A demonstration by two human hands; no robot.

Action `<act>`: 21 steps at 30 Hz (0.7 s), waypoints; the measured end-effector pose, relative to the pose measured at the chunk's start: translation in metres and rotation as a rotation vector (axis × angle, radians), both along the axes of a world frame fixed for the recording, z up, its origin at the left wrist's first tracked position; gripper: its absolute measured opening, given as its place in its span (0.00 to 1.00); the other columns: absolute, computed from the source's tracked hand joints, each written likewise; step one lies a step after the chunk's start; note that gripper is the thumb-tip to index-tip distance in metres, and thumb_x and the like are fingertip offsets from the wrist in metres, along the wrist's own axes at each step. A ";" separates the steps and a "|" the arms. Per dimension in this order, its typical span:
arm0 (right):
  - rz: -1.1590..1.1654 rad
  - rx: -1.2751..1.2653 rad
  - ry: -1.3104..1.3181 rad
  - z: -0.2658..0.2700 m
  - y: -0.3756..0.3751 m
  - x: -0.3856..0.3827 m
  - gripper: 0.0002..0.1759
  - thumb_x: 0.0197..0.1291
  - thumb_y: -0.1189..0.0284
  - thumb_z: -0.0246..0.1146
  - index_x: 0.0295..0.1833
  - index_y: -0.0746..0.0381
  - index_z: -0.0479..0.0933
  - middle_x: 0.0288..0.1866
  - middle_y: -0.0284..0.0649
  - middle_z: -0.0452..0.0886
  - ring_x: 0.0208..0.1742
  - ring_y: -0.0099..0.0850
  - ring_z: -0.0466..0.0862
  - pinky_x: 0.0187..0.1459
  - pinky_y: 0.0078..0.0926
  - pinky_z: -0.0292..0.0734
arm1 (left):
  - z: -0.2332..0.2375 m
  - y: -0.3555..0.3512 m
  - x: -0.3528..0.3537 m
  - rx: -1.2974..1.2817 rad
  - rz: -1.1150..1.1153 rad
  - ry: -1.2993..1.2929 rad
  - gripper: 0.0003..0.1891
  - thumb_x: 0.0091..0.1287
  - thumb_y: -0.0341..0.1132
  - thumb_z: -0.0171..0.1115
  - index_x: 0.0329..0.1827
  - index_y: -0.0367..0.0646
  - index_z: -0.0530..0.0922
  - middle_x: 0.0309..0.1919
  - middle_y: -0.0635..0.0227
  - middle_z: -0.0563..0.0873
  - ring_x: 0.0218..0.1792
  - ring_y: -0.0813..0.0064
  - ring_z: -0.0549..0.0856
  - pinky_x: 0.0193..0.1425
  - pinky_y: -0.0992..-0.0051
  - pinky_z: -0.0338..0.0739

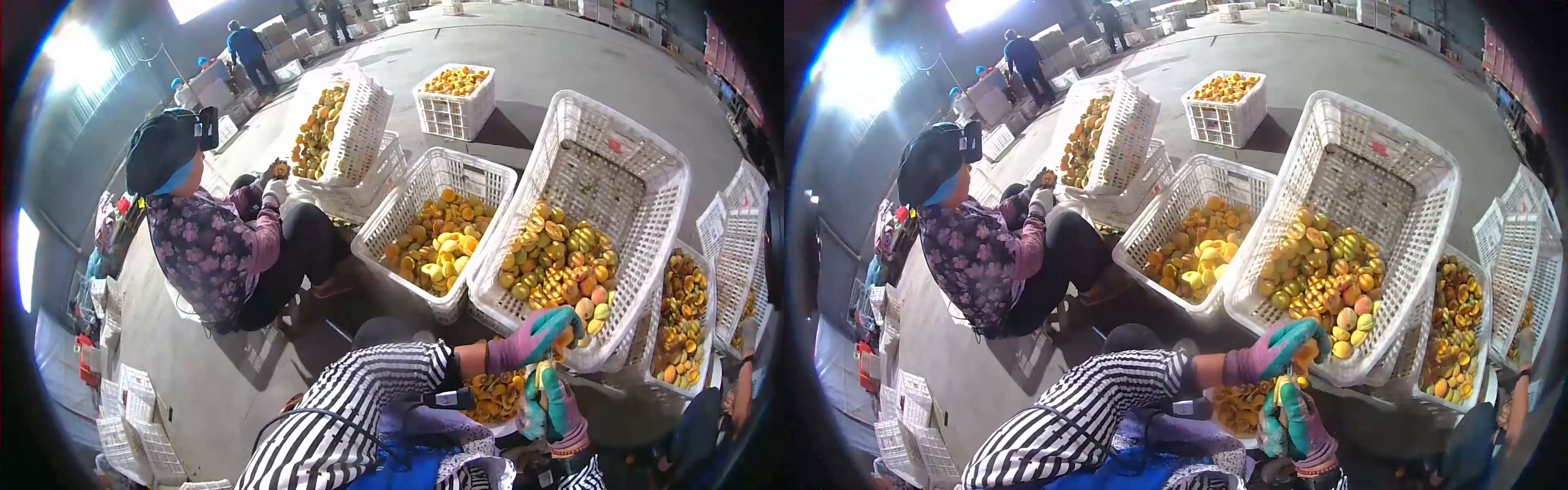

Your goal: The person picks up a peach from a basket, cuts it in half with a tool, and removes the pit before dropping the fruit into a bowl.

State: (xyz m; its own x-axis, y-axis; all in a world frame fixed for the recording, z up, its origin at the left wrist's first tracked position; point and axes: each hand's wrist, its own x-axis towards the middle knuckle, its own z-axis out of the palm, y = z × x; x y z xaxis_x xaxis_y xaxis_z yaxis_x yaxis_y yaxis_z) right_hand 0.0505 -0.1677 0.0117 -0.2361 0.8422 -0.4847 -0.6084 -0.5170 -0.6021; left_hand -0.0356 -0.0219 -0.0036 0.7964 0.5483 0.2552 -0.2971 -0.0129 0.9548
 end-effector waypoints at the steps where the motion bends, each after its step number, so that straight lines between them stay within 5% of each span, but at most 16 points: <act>1: -0.010 0.009 0.012 -0.004 0.000 0.002 0.23 0.64 0.46 0.53 0.37 0.57 0.69 0.14 0.33 0.66 0.10 0.28 0.65 0.13 0.29 0.63 | -0.003 0.002 0.001 -0.005 0.002 0.003 0.23 0.73 0.50 0.42 0.37 0.36 0.75 0.34 0.64 0.80 0.38 0.72 0.79 0.45 0.70 0.74; 3: -0.024 0.013 -0.046 -0.007 0.000 0.006 0.22 0.65 0.49 0.54 0.39 0.58 0.70 0.16 0.35 0.69 0.10 0.28 0.67 0.13 0.28 0.65 | -0.007 0.011 0.001 0.086 0.083 0.030 0.21 0.73 0.47 0.43 0.37 0.36 0.75 0.34 0.63 0.79 0.38 0.69 0.79 0.44 0.67 0.74; 5: -0.053 -0.005 -0.101 -0.009 0.001 0.008 0.20 0.66 0.52 0.54 0.40 0.60 0.71 0.17 0.36 0.71 0.11 0.27 0.69 0.13 0.27 0.66 | -0.040 0.026 -0.002 0.114 0.134 0.072 0.16 0.69 0.39 0.52 0.49 0.34 0.73 0.41 0.58 0.79 0.43 0.62 0.80 0.51 0.64 0.74; 6: 0.023 -0.027 -0.092 -0.010 0.002 0.008 0.20 0.66 0.52 0.55 0.42 0.60 0.72 0.19 0.35 0.73 0.14 0.28 0.72 0.17 0.27 0.69 | -0.022 0.016 -0.003 0.445 0.481 0.001 0.18 0.70 0.45 0.49 0.38 0.37 0.77 0.30 0.66 0.78 0.35 0.78 0.76 0.43 0.74 0.72; 7: 0.076 -0.080 -0.082 -0.011 -0.005 0.010 0.20 0.66 0.53 0.56 0.44 0.61 0.73 0.21 0.35 0.74 0.18 0.28 0.76 0.20 0.26 0.72 | -0.026 0.019 -0.011 0.316 0.494 0.156 0.14 0.71 0.40 0.49 0.44 0.38 0.76 0.36 0.62 0.80 0.39 0.72 0.79 0.50 0.69 0.73; 8: 0.053 -0.027 -0.241 -0.005 -0.010 0.000 0.19 0.66 0.53 0.56 0.42 0.60 0.74 0.21 0.34 0.74 0.17 0.26 0.75 0.19 0.24 0.71 | -0.089 0.036 -0.015 0.536 0.530 0.108 0.12 0.71 0.34 0.48 0.51 0.38 0.73 0.43 0.58 0.80 0.43 0.64 0.80 0.56 0.65 0.73; 9: 0.042 0.029 -0.411 -0.004 -0.008 -0.008 0.19 0.65 0.52 0.56 0.40 0.59 0.75 0.20 0.34 0.73 0.16 0.23 0.74 0.18 0.21 0.69 | -0.063 0.049 -0.022 0.986 0.562 0.233 0.13 0.72 0.31 0.46 0.56 0.37 0.70 0.48 0.55 0.79 0.47 0.60 0.79 0.59 0.65 0.72; 10: 0.053 0.248 -0.605 -0.035 -0.009 -0.003 0.20 0.65 0.53 0.56 0.43 0.61 0.75 0.23 0.37 0.76 0.20 0.27 0.77 0.23 0.24 0.72 | -0.039 0.050 -0.022 0.141 0.262 0.135 0.14 0.73 0.36 0.45 0.55 0.36 0.71 0.49 0.55 0.78 0.48 0.65 0.79 0.56 0.68 0.73; 11: 0.086 0.478 -0.801 -0.061 -0.010 0.002 0.21 0.64 0.53 0.57 0.46 0.62 0.76 0.26 0.41 0.79 0.25 0.31 0.81 0.27 0.27 0.75 | -0.006 0.051 -0.024 0.207 0.265 0.091 0.16 0.74 0.40 0.43 0.50 0.36 0.75 0.45 0.58 0.81 0.44 0.70 0.80 0.51 0.70 0.74; 12: 0.057 0.442 -0.812 -0.055 -0.005 0.005 0.21 0.64 0.53 0.57 0.46 0.62 0.76 0.26 0.41 0.79 0.25 0.31 0.81 0.27 0.27 0.75 | 0.011 0.053 -0.022 0.278 0.326 0.066 0.17 0.74 0.41 0.42 0.46 0.37 0.76 0.41 0.61 0.81 0.41 0.72 0.80 0.48 0.72 0.74; 14: 0.333 0.168 -1.248 -0.045 0.005 0.009 0.26 0.59 0.48 0.58 0.50 0.59 0.73 0.37 0.50 0.82 0.41 0.45 0.82 0.42 0.41 0.76 | 0.010 0.069 -0.027 0.415 0.435 0.110 0.20 0.74 0.44 0.42 0.44 0.37 0.77 0.36 0.64 0.83 0.37 0.75 0.81 0.46 0.75 0.74; 19: 0.448 0.167 -1.411 -0.076 -0.012 0.014 0.26 0.55 0.47 0.59 0.43 0.61 0.76 0.34 0.50 0.82 0.40 0.45 0.82 0.44 0.42 0.76 | -0.009 0.131 -0.058 0.416 0.634 0.354 0.13 0.72 0.41 0.50 0.42 0.42 0.80 0.31 0.67 0.82 0.31 0.74 0.80 0.37 0.74 0.73; 21: 0.427 0.210 -1.520 -0.082 -0.021 0.017 0.27 0.56 0.47 0.58 0.42 0.61 0.76 0.34 0.49 0.82 0.39 0.45 0.83 0.43 0.42 0.76 | -0.012 0.141 -0.063 0.963 0.815 0.742 0.12 0.68 0.43 0.55 0.45 0.48 0.80 0.34 0.65 0.82 0.33 0.67 0.81 0.40 0.70 0.73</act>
